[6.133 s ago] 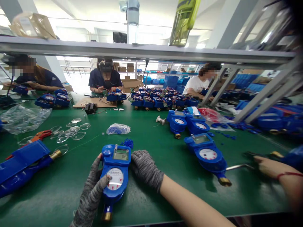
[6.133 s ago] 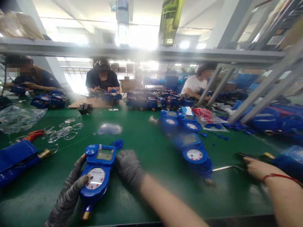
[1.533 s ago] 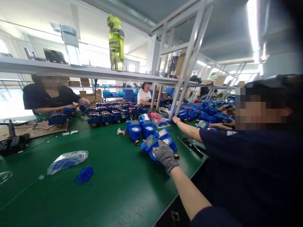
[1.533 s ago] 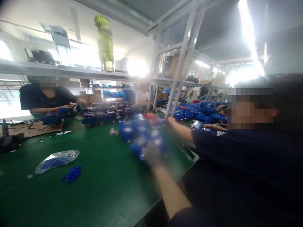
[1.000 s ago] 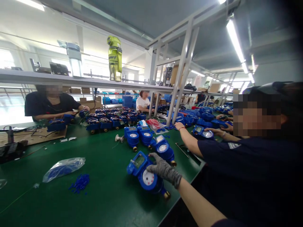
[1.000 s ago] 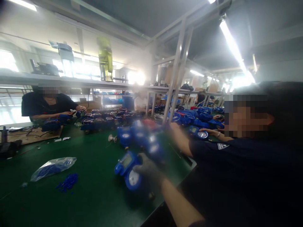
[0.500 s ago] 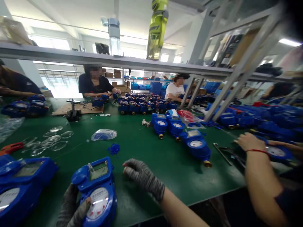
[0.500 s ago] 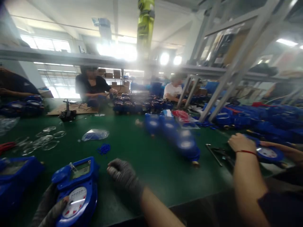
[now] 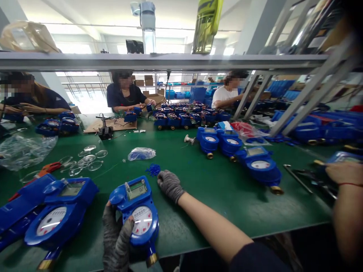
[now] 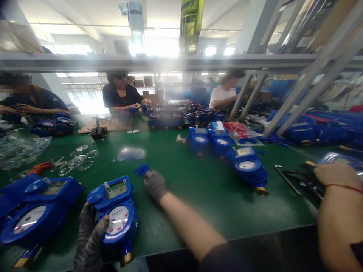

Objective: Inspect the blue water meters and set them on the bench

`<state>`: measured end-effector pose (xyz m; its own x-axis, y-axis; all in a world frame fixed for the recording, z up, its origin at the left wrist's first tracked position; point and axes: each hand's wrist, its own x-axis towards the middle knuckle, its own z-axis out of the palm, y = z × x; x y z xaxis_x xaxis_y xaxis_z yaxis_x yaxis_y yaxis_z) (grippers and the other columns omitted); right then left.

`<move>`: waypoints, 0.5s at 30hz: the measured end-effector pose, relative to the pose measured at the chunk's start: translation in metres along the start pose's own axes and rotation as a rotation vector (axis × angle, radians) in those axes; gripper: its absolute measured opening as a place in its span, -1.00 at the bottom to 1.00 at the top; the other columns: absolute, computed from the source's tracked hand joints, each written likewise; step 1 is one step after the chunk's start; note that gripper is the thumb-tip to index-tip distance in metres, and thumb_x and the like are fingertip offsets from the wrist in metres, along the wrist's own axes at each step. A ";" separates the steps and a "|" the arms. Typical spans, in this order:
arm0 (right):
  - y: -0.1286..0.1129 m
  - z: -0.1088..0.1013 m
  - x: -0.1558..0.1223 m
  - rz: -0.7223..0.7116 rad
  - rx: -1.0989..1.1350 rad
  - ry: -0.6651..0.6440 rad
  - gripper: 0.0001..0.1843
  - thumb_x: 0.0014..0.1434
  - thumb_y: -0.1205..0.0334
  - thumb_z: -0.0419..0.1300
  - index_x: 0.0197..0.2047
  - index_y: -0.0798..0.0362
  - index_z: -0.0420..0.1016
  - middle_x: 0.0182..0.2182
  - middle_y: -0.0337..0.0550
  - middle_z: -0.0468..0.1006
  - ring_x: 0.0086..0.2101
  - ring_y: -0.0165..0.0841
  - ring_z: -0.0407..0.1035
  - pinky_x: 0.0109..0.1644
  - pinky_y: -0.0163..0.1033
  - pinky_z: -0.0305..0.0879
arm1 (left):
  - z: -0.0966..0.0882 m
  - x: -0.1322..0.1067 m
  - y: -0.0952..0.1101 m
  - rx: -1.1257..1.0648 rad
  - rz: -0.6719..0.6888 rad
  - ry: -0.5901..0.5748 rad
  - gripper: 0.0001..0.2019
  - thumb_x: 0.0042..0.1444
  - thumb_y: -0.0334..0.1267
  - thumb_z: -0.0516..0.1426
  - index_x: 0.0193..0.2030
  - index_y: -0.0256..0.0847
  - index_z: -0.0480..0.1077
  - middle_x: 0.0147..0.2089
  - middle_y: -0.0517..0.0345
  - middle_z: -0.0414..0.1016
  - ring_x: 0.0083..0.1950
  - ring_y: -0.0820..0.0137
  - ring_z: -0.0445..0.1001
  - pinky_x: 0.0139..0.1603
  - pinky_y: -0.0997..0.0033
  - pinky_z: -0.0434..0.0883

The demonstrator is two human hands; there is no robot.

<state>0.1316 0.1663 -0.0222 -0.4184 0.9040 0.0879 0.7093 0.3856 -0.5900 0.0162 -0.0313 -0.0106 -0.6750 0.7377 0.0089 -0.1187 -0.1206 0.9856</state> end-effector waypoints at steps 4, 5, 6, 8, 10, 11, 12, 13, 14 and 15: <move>-0.003 -0.011 -0.004 -0.026 0.050 0.001 -0.85 0.19 0.36 0.13 -0.26 0.14 0.54 -0.24 0.02 0.58 -0.20 -0.26 0.44 -0.03 -0.18 0.30 | 0.006 0.004 0.007 -0.072 -0.082 0.011 -0.13 0.02 0.05 0.29 0.41 0.18 -0.04 0.45 0.14 0.10 0.31 -0.04 0.30 0.15 0.12 0.45; -0.005 -0.017 -0.011 -0.039 0.073 -0.001 -0.85 0.19 0.36 0.13 -0.25 0.13 0.54 -0.25 -0.02 0.59 -0.21 -0.28 0.44 -0.04 -0.21 0.32 | 0.007 0.005 0.006 -0.086 -0.101 0.007 -0.10 0.01 0.06 0.30 0.42 0.16 -0.07 0.44 0.09 0.13 0.27 -0.06 0.34 0.11 0.11 0.47; -0.009 -0.024 -0.020 -0.059 0.117 -0.007 -0.86 0.20 0.35 0.14 -0.24 0.13 0.53 -0.26 -0.06 0.59 -0.23 -0.31 0.45 -0.07 -0.24 0.34 | 0.006 0.005 0.005 -0.100 -0.118 -0.002 -0.08 0.01 0.06 0.29 0.43 0.16 -0.11 0.42 0.05 0.16 0.23 -0.07 0.38 0.07 0.09 0.49; -0.018 -0.038 -0.042 -0.122 0.278 -0.027 -0.88 0.20 0.31 0.15 -0.23 0.11 0.51 -0.29 -0.14 0.60 -0.26 -0.35 0.46 -0.14 -0.29 0.36 | 0.006 0.006 0.001 -0.119 -0.129 -0.025 -0.08 0.03 0.06 0.27 0.44 0.17 -0.13 0.39 0.02 0.21 0.21 -0.07 0.41 0.06 0.07 0.50; -0.030 -0.049 -0.064 -0.204 0.471 -0.045 -0.91 0.18 0.28 0.18 -0.26 0.08 0.51 -0.32 -0.19 0.59 -0.29 -0.36 0.46 -0.19 -0.30 0.37 | 0.005 0.006 -0.002 -0.119 -0.105 -0.032 -0.12 0.05 0.05 0.26 0.43 0.18 -0.10 0.40 0.07 0.21 0.26 -0.04 0.36 0.11 0.10 0.47; -0.036 -0.053 -0.072 -0.240 0.532 -0.045 -0.93 0.16 0.29 0.20 -0.29 0.08 0.51 -0.35 -0.20 0.59 -0.31 -0.35 0.45 -0.20 -0.29 0.37 | 0.005 0.006 -0.002 -0.116 -0.092 -0.027 -0.14 0.06 0.04 0.26 0.42 0.18 -0.08 0.40 0.10 0.21 0.28 -0.02 0.34 0.13 0.12 0.46; -0.041 -0.055 -0.078 -0.265 0.548 -0.039 -0.95 0.14 0.31 0.21 -0.32 0.07 0.51 -0.37 -0.20 0.57 -0.33 -0.35 0.44 -0.22 -0.28 0.36 | 0.005 0.006 -0.001 -0.109 -0.085 -0.019 -0.15 0.06 0.04 0.26 0.42 0.17 -0.06 0.39 0.12 0.23 0.30 0.00 0.32 0.15 0.14 0.45; -0.047 -0.057 -0.082 -0.277 0.516 -0.032 -0.96 0.12 0.32 0.21 -0.35 0.07 0.51 -0.39 -0.21 0.56 -0.34 -0.36 0.42 -0.23 -0.28 0.34 | 0.005 0.005 0.001 -0.100 -0.085 -0.011 -0.17 0.06 0.04 0.26 0.42 0.16 -0.04 0.38 0.13 0.25 0.31 0.01 0.30 0.16 0.15 0.44; -0.052 -0.058 -0.084 -0.278 0.461 -0.025 -0.95 0.11 0.34 0.21 -0.37 0.07 0.50 -0.41 -0.20 0.55 -0.36 -0.36 0.41 -0.23 -0.28 0.33 | 0.005 0.004 0.004 -0.089 -0.090 -0.006 -0.18 0.07 0.03 0.26 0.42 0.15 -0.03 0.36 0.14 0.28 0.32 0.02 0.29 0.17 0.16 0.43; -0.056 -0.058 -0.084 -0.271 0.392 -0.019 -0.94 0.10 0.36 0.21 -0.39 0.07 0.50 -0.42 -0.20 0.54 -0.36 -0.36 0.40 -0.24 -0.27 0.31 | 0.005 0.002 0.007 -0.076 -0.097 -0.003 -0.18 0.07 0.03 0.25 0.42 0.15 -0.02 0.35 0.15 0.29 0.33 0.02 0.28 0.18 0.16 0.42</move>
<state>0.1600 0.0794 0.0499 -0.5714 0.7756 0.2682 0.3071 0.5051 -0.8065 0.0179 -0.0269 -0.0029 -0.6558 0.7501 -0.0851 -0.2384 -0.0988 0.9661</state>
